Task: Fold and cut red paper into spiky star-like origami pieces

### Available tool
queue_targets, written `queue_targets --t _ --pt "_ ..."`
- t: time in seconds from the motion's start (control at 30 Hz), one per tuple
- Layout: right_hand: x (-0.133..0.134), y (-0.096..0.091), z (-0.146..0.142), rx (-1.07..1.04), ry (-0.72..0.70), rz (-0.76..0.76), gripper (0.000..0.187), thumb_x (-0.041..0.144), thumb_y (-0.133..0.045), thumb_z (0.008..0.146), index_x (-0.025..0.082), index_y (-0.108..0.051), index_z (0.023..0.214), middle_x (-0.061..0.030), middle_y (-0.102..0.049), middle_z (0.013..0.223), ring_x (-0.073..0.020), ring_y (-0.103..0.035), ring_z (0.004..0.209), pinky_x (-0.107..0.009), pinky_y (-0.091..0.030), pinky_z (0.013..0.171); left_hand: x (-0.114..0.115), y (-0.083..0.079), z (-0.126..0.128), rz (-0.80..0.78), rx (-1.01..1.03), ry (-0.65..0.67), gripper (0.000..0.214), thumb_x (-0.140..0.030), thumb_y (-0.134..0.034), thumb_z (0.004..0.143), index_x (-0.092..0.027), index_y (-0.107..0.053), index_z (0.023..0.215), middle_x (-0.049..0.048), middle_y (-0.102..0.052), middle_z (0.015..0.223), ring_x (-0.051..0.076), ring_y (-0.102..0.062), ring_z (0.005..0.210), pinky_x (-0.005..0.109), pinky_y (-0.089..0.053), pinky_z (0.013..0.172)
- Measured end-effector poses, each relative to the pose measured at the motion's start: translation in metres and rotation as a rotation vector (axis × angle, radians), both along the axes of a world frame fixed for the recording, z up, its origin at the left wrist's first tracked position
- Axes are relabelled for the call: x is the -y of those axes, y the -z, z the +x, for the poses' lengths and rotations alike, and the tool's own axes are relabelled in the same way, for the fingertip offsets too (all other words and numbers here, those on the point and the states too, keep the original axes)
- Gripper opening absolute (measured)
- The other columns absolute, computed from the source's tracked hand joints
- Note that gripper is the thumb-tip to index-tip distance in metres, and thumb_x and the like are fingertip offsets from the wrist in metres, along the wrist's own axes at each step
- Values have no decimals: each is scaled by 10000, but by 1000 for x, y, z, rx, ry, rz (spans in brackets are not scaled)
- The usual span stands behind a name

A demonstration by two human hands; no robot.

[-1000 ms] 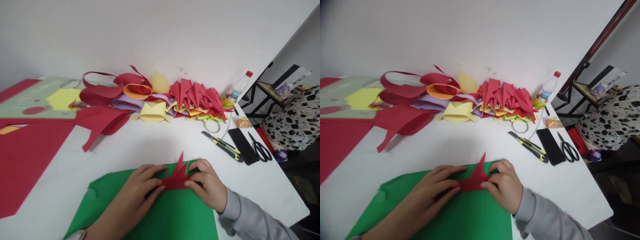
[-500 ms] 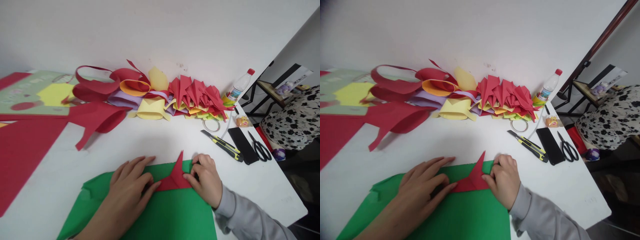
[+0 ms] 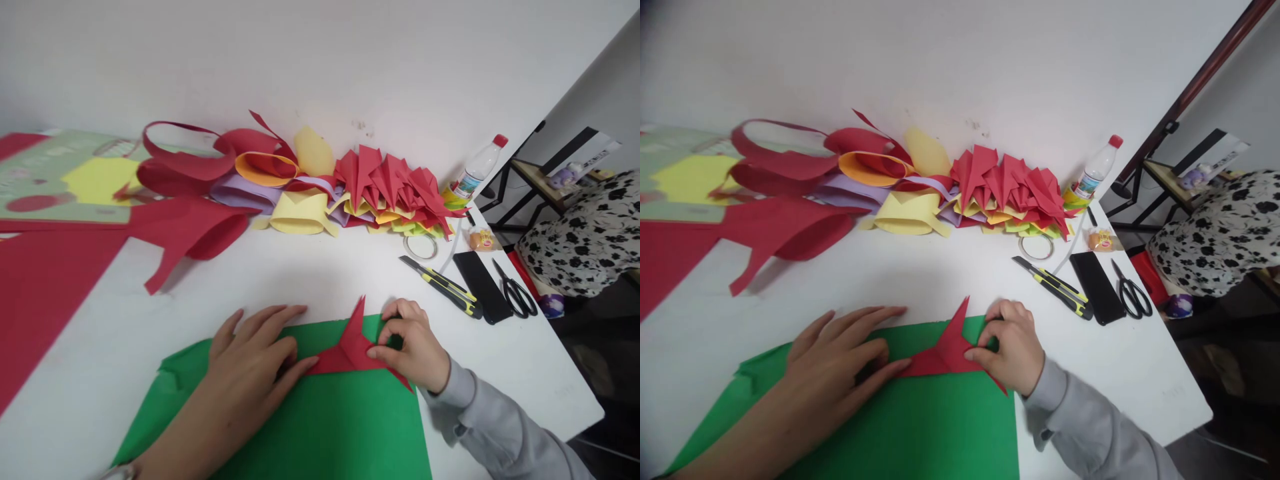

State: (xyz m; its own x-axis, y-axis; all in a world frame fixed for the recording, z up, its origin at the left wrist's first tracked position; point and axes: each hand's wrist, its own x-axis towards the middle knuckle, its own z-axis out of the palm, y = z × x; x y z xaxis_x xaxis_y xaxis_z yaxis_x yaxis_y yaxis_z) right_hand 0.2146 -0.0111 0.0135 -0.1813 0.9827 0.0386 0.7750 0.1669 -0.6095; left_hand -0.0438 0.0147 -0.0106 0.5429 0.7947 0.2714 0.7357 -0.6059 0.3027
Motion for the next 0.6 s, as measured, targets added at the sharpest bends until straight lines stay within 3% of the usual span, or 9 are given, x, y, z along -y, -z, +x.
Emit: queue_targets --t 0.17,0.23,0.37,0.5,0.6 --pt "0 1 7 -28 -151 44 271 308 -895 597 207 -688 740 -50 -591 1044 -264 -529 1057 -433 -371 890 -3 3 -1 -27 67 17 360 -459 -513 869 -230 -567 596 129 -650 1223 360 -533 1177 665 -270 1027" --pt "1 1 8 -78 -211 96 230 285 -864 646 212 -672 749 -57 -624 1061 -266 -544 1086 -434 -381 906 -4 -3 -1 -61 149 36 329 -438 -521 869 -233 -566 616 106 -659 1219 338 -549 1179 642 -306 1035" --pt "5 -10 6 -349 -193 131 86 267 -699 822 214 -648 779 -54 -713 932 -204 -643 924 -368 -449 861 0 -24 -3 -260 403 72 264 -414 -573 848 -251 -542 643 40 -686 1214 258 -625 1126 399 -522 923" --pt "12 -26 1 -594 -37 -51 192 386 -703 810 201 -654 787 -49 -723 834 -183 -645 750 -301 -477 682 10 -38 -6 -438 689 97 124 -412 -677 773 -305 -635 819 15 -746 1115 259 -686 1051 326 -576 851" --pt "16 -27 -5 -756 16 -254 296 463 -735 761 186 -629 760 -17 -684 713 -148 -600 647 -274 -451 613 17 -38 -4 -434 732 49 309 -419 -766 673 -370 -709 973 -12 -770 1054 263 -725 938 296 -596 779"
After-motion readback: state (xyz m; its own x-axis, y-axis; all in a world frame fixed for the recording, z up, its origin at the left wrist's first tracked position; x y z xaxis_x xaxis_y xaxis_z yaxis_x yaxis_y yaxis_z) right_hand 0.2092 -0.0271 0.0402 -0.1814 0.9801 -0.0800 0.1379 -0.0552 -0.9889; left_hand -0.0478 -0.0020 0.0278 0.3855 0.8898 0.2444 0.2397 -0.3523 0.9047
